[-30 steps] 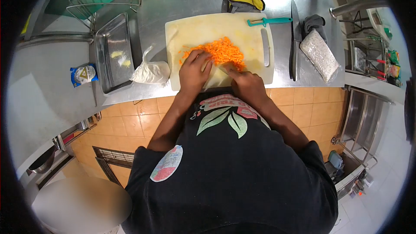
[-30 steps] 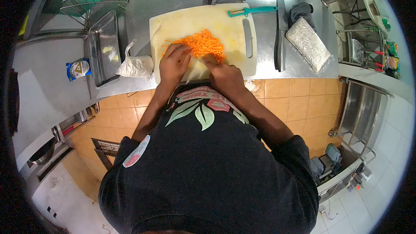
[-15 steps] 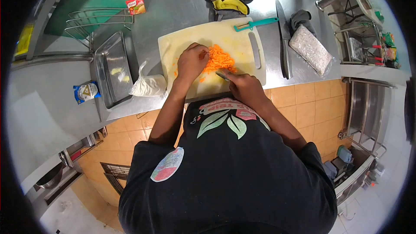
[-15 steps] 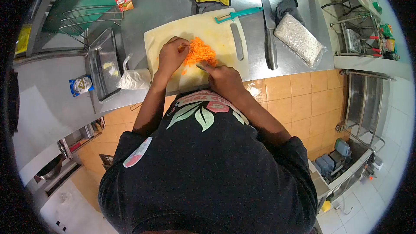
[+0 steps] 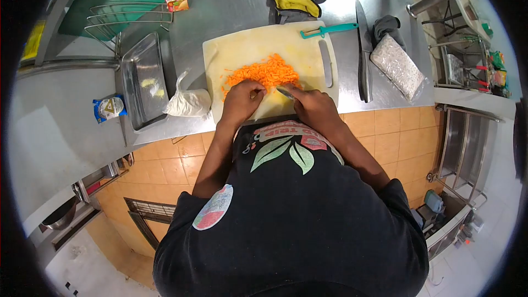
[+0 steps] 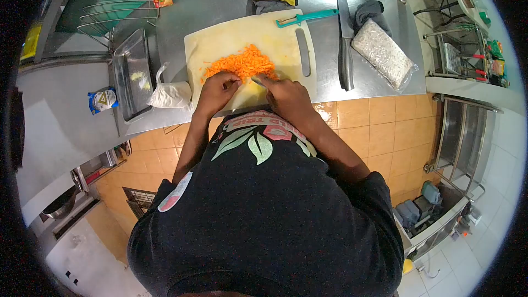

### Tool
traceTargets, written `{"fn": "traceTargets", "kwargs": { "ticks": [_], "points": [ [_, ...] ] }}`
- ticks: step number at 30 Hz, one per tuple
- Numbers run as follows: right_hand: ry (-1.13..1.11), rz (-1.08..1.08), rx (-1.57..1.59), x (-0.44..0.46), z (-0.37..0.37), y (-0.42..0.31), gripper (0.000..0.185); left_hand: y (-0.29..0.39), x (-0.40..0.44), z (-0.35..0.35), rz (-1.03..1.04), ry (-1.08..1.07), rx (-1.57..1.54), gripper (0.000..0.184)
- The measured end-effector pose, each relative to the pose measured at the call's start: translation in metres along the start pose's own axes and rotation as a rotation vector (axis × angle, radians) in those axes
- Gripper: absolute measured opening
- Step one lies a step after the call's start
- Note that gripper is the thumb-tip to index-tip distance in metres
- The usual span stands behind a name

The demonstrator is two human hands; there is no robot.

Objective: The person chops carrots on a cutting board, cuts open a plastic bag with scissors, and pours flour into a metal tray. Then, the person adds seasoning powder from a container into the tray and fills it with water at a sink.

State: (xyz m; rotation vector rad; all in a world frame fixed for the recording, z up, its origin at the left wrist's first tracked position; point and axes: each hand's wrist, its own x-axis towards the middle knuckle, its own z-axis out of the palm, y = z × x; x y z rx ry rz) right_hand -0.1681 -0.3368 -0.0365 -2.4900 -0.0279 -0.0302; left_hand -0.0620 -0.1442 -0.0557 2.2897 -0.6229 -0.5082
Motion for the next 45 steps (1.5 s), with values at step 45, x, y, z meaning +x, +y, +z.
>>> {"fn": "traceTargets", "kwargs": {
  "ticks": [45],
  "points": [
    [-0.134,-0.012,0.062,-0.012,-0.011,0.014,0.046,0.005,0.025,-0.009,0.08,0.318,0.102,0.016]
  ]
}}
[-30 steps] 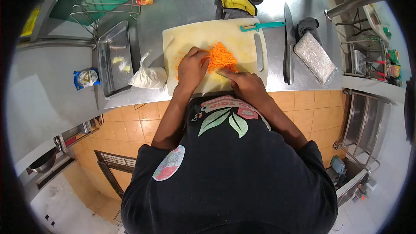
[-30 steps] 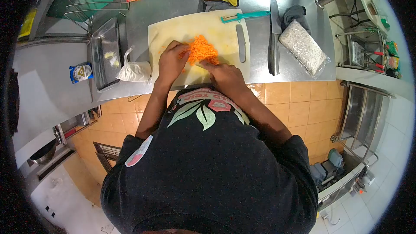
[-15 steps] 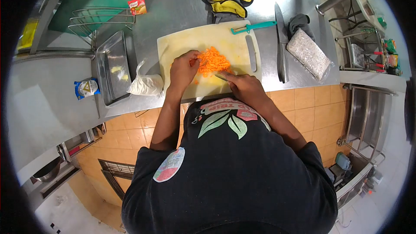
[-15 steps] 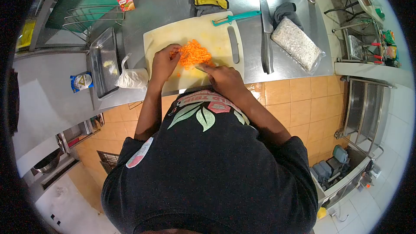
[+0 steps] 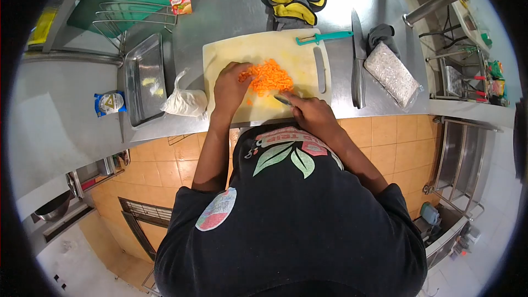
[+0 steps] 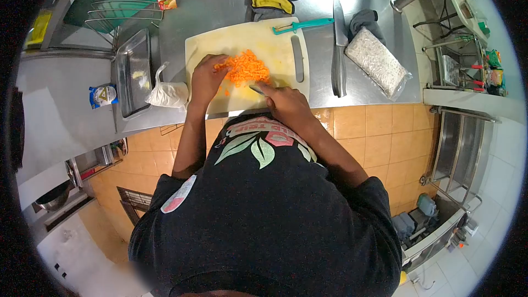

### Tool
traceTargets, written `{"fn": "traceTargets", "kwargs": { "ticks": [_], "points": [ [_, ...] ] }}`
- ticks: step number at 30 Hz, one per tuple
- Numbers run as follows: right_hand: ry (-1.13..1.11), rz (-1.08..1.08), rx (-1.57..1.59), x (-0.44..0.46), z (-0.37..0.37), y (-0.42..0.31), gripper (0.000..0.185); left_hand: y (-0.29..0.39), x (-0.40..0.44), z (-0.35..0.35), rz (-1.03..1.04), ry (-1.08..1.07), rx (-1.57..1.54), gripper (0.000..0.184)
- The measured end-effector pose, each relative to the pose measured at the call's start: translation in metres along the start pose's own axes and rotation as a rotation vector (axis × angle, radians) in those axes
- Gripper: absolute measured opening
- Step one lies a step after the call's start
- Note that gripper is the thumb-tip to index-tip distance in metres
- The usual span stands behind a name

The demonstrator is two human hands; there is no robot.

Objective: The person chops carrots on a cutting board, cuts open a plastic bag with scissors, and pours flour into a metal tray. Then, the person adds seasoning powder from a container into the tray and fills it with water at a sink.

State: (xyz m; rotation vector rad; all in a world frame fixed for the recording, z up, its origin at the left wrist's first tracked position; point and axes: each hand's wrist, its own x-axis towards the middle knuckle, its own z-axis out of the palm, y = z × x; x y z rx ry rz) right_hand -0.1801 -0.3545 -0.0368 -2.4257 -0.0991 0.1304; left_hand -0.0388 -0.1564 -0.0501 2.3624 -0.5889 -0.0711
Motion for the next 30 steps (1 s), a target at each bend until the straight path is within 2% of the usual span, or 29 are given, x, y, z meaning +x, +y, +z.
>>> {"fn": "traceTargets", "kwargs": {
  "ticks": [2,5,8,14,17,20,23,30],
  "points": [
    [-0.013,0.008,0.012,0.0,0.002,0.001,0.046,-0.003,-0.001,0.001,0.097,0.037,0.113,0.015],
    [-0.038,0.022,0.0,0.0,0.0,-0.004,0.045,-0.003,-0.003,0.001,0.067,-0.072,0.134,0.012],
    [-0.049,0.02,-0.011,-0.001,0.001,-0.005,0.045,0.004,-0.002,0.001,0.083,-0.083,0.218,0.015],
    [-0.034,0.015,0.014,-0.003,0.003,-0.008,0.043,0.001,-0.001,0.004,0.23,-0.113,0.29,0.012],
    [-0.077,0.073,0.009,-0.002,0.0,-0.015,0.042,0.008,-0.003,-0.002,0.233,-0.068,0.215,0.011],
    [-0.004,0.058,0.018,-0.004,0.006,-0.009,0.046,0.02,-0.018,-0.009,0.201,0.027,0.079,0.011],
    [0.035,0.135,-0.023,-0.004,0.012,-0.007,0.046,0.016,-0.051,0.007,0.246,0.057,-0.013,0.008],
    [0.027,0.08,-0.016,0.007,0.019,-0.015,0.041,0.006,-0.083,0.035,0.138,0.112,-0.082,0.011]
  ]
}}
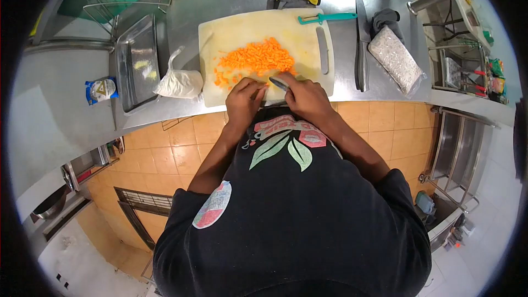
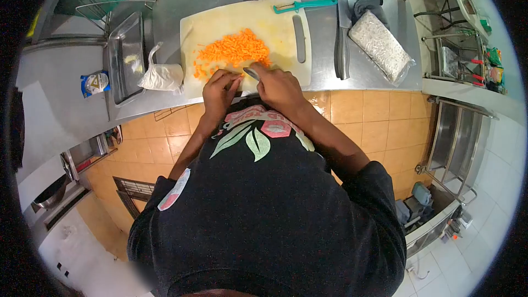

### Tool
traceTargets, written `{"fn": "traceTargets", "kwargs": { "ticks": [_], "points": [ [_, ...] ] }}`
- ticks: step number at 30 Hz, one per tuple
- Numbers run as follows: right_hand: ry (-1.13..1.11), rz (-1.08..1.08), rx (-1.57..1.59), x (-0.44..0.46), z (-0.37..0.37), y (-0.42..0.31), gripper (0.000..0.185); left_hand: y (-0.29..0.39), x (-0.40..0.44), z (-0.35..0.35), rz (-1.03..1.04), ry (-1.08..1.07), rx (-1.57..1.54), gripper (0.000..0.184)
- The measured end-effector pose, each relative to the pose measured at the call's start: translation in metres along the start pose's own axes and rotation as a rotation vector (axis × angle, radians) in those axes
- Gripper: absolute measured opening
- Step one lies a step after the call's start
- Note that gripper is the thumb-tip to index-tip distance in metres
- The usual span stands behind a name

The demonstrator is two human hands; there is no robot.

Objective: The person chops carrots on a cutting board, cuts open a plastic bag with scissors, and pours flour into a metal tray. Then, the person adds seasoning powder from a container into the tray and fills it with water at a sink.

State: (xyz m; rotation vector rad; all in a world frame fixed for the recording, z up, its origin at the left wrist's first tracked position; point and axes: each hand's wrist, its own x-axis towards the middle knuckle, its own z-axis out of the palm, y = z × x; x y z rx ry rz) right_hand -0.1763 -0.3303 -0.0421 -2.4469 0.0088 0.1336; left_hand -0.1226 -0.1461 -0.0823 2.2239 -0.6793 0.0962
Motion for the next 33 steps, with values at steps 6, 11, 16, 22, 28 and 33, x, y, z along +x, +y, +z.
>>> {"fn": "traceTargets", "kwargs": {
  "ticks": [6,11,16,22,28,33],
  "points": [
    [-0.051,-0.026,-0.049,0.007,0.005,-0.009,0.041,-0.001,0.001,0.002,-0.058,-0.004,-0.031,0.011],
    [-0.066,-0.011,-0.061,0.009,0.008,-0.011,0.041,-0.007,-0.001,0.005,-0.055,-0.006,-0.07,0.011],
    [-0.118,-0.033,-0.125,0.009,0.01,-0.012,0.044,-0.008,0.001,0.004,-0.061,-0.016,-0.056,0.012],
    [-0.166,-0.018,-0.152,0.012,0.011,-0.018,0.044,-0.006,0.001,0.003,-0.055,0.007,-0.111,0.012],
    [-0.16,-0.029,-0.164,0.021,0.015,-0.018,0.045,-0.009,-0.001,0.003,-0.046,0.0,-0.075,0.017],
    [-0.075,-0.013,-0.126,0.016,0.007,-0.018,0.041,-0.007,0.001,-0.006,-0.072,0.006,-0.069,0.017]
  ]
}}
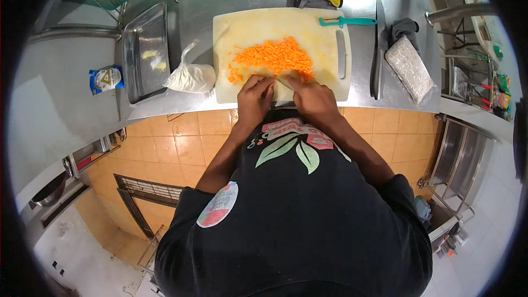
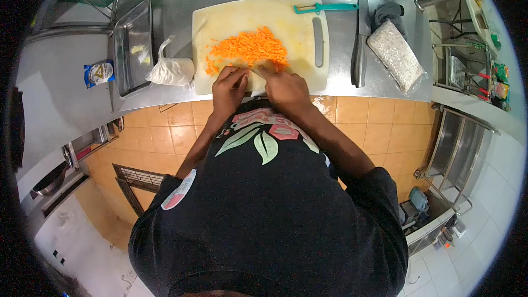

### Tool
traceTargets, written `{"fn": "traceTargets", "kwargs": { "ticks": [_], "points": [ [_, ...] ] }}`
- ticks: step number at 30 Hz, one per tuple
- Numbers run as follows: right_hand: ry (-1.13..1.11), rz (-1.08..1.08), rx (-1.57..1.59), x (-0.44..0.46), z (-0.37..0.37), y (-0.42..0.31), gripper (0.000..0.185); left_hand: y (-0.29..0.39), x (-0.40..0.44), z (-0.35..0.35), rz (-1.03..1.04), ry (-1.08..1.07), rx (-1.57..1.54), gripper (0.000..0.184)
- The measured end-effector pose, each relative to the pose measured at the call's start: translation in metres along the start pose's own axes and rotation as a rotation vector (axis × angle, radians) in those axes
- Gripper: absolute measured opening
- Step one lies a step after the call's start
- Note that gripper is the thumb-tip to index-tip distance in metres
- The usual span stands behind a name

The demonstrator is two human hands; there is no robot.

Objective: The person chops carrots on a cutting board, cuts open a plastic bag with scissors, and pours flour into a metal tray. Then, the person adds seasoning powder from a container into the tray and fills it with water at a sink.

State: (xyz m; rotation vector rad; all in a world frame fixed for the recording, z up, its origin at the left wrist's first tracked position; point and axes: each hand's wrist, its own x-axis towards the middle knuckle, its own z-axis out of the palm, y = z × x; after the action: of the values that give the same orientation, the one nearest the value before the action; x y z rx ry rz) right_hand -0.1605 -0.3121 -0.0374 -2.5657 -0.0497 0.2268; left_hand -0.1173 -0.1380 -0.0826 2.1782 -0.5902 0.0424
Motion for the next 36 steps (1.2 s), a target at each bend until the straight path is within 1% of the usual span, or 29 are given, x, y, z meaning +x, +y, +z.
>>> {"fn": "traceTargets", "kwargs": {
  "ticks": [1,4,7,8,9,10,11,12,13,15,16,18,19,20,22,24,25,26,27,28,29,30,31,33,35,36],
  "points": [
    [0.022,0.02,0.041,-0.002,0.0,0.003,0.041,-0.002,0.0,-0.001,0.018,0.002,0.011,0.017],
    [0.114,0.074,0.161,-0.009,-0.004,0.009,0.041,0.0,0.002,-0.01,0.037,-0.034,-0.107,0.016],
    [0.121,0.215,0.314,-0.008,-0.021,0.011,0.047,0.01,0.008,-0.04,-0.019,0.01,-0.038,0.017],
    [0.205,0.225,0.352,-0.007,-0.015,0.023,0.052,0.009,0.013,-0.056,-0.036,0.079,-0.094,0.014],
    [0.225,0.251,0.341,-0.005,-0.018,0.031,0.052,0.003,0.019,-0.071,-0.019,0.201,-0.05,0.009],
    [0.262,0.231,0.312,-0.003,-0.027,0.03,0.05,-0.005,0.025,-0.089,0.038,0.317,-0.048,0.01],
    [0.359,0.247,0.267,-0.001,-0.018,0.047,0.042,-0.007,0.032,-0.107,0.008,0.4,0.063,0.016],
    [0.475,0.172,0.184,0.002,-0.015,0.056,0.038,-0.012,0.042,-0.124,0.065,0.448,0.211,0.023],
    [0.594,0.096,0.092,0.006,-0.015,0.06,0.035,-0.013,0.052,-0.137,0.094,0.468,0.249,0.027],
    [0.568,0.211,0.042,0.011,-0.017,0.064,0.033,-0.035,0.064,-0.15,0.216,0.39,0.471,0.022],
    [0.55,0.271,0.019,0.012,-0.017,0.066,0.032,-0.045,0.064,-0.152,0.135,0.287,0.371,0.021],
    [0.564,0.276,0.001,0.017,-0.013,0.07,0.033,-0.061,0.057,-0.153,-0.025,0.065,0.179,0.019],
    [0.57,0.281,-0.006,0.017,-0.013,0.067,0.033,-0.068,0.052,-0.152,-0.054,0.088,0.125,0.019],
    [0.523,0.369,-0.004,0.018,-0.015,0.062,0.037,-0.074,0.048,-0.15,-0.081,0.111,0.069,0.019],
    [0.544,0.376,-0.056,0.019,-0.014,0.059,0.04,-0.075,0.045,-0.147,-0.126,0.155,-0.034,0.02],
    [0.564,0.404,-0.099,0.017,-0.011,0.06,0.042,-0.07,0.039,-0.147,-0.155,0.171,-0.064,0.02],
    [0.647,0.357,-0.167,0.013,-0.009,0.058,0.042,-0.067,0.035,-0.147,-0.173,0.179,-0.076,0.021],
    [0.725,0.307,-0.234,0.01,-0.007,0.056,0.042,-0.065,0.03,-0.146,-0.245,0.198,-0.142,0.022],
    [0.801,0.253,-0.301,0.009,-0.008,0.051,0.042,-0.059,0.026,-0.147,-0.226,0.215,-0.214,0.022],
    [0.829,0.232,-0.309,0.004,-0.013,0.036,0.044,-0.048,0.023,-0.151,-0.207,0.234,-0.285,0.023],
    [0.834,0.185,-0.164,0.001,-0.016,0.021,0.045,-0.036,0.02,-0.155,-0.19,0.254,-0.355,0.023],
    [0.835,0.136,-0.019,-0.004,-0.019,0.005,0.046,-0.023,0.017,-0.158,-0.111,0.248,-0.369,0.019],
    [0.834,0.086,0.126,-0.01,-0.022,-0.012,0.048,-0.008,0.015,-0.162,-0.039,0.165,-0.332,0.018],
    [0.664,-0.048,0.508,-0.031,-0.032,-0.055,0.047,0.024,0.014,-0.163,0.125,0.006,-0.256,0.016],
    [0.529,-0.175,0.769,-0.052,-0.041,-0.08,0.042,0.055,0.014,-0.144,0.178,-0.163,-0.126,0.014],
    [0.471,-0.147,0.721,-0.06,-0.044,-0.084,0.039,0.068,0.013,-0.13,0.234,-0.234,-0.168,0.013]
  ]
}}
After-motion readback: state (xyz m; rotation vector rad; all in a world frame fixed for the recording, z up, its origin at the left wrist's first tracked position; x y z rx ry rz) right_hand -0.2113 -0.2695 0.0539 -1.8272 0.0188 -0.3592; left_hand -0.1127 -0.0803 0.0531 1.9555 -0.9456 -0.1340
